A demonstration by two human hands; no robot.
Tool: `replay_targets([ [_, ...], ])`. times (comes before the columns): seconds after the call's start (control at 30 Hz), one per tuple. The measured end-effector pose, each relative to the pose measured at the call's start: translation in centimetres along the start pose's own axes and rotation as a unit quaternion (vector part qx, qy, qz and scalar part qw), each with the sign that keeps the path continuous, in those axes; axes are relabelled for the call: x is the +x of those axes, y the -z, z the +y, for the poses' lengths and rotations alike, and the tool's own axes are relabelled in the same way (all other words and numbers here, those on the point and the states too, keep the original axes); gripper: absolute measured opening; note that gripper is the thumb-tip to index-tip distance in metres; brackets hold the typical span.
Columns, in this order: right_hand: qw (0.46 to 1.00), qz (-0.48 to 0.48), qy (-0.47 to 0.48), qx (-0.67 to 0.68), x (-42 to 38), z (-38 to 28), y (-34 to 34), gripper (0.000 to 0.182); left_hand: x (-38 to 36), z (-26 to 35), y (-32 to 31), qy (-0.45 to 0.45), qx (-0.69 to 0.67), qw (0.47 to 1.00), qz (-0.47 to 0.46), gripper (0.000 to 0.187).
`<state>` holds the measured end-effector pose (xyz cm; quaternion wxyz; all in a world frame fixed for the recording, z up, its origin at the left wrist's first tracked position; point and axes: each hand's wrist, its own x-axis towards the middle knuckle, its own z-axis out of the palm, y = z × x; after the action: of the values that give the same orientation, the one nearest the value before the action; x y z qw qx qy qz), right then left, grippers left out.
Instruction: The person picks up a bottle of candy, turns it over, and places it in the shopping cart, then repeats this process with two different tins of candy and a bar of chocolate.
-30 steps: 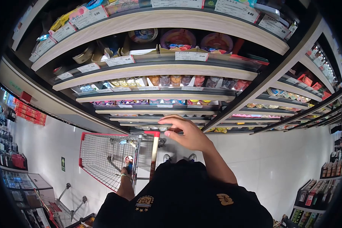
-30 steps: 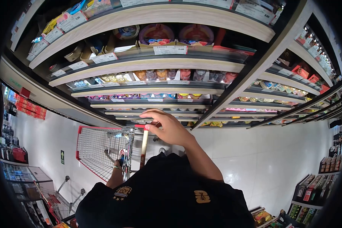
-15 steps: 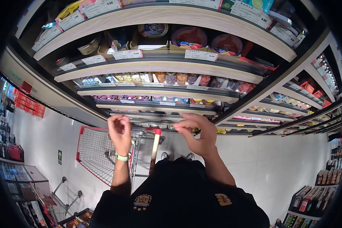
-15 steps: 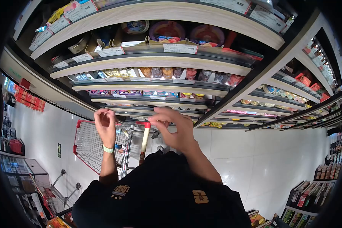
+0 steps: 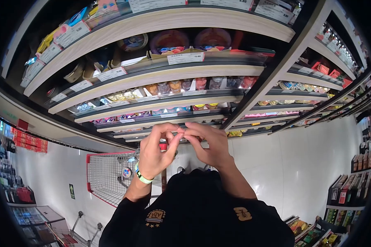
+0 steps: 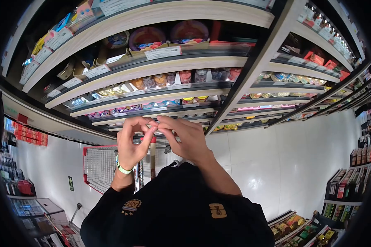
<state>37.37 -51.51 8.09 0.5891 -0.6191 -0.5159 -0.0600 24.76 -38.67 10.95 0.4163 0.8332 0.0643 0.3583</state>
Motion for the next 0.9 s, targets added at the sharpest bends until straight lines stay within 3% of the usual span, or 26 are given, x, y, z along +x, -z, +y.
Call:
replay_targets([
  [0.1,1.0,-0.008,-0.002,-0.029,0.0,0.6,0.2,0.036,0.3,0.1,-0.4,0.032,0.019,0.999,-0.014,0.028],
  [0.3,0.997,-0.031,0.021,-0.071,0.6,1.4,0.2,0.037,0.5,-0.8,-0.7,0.014,0.081,0.996,-0.02,0.028],
  [0.43,0.996,-0.039,0.023,-0.071,1.1,1.8,-0.2,0.035,0.8,-1.0,-1.0,0.032,0.056,0.998,-0.007,0.027],
  [0.5,0.997,-0.04,0.028,-0.067,1.2,1.8,-0.3,0.036,1.0,-1.9,-0.7,0.003,0.088,0.992,0.091,0.026],
  [0.6,0.998,-0.022,-0.051,-0.018,1.5,1.6,-0.3,0.036,1.8,-3.0,0.4,0.023,0.052,0.985,0.165,0.023],
  [0.77,0.996,0.059,0.068,0.024,1.6,1.5,0.0,0.038,4.0,-3.0,1.9,0.039,0.048,0.975,0.213,0.016],
  [0.83,0.994,0.065,0.077,0.034,1.8,1.4,0.0,0.037,5.9,-2.9,2.6,-0.026,0.053,0.985,0.161,0.009],
  [0.9,0.993,0.072,0.088,0.043,2.1,1.3,0.1,0.036,7.6,-3.1,2.6,-0.021,0.048,0.985,0.166,0.009],
])
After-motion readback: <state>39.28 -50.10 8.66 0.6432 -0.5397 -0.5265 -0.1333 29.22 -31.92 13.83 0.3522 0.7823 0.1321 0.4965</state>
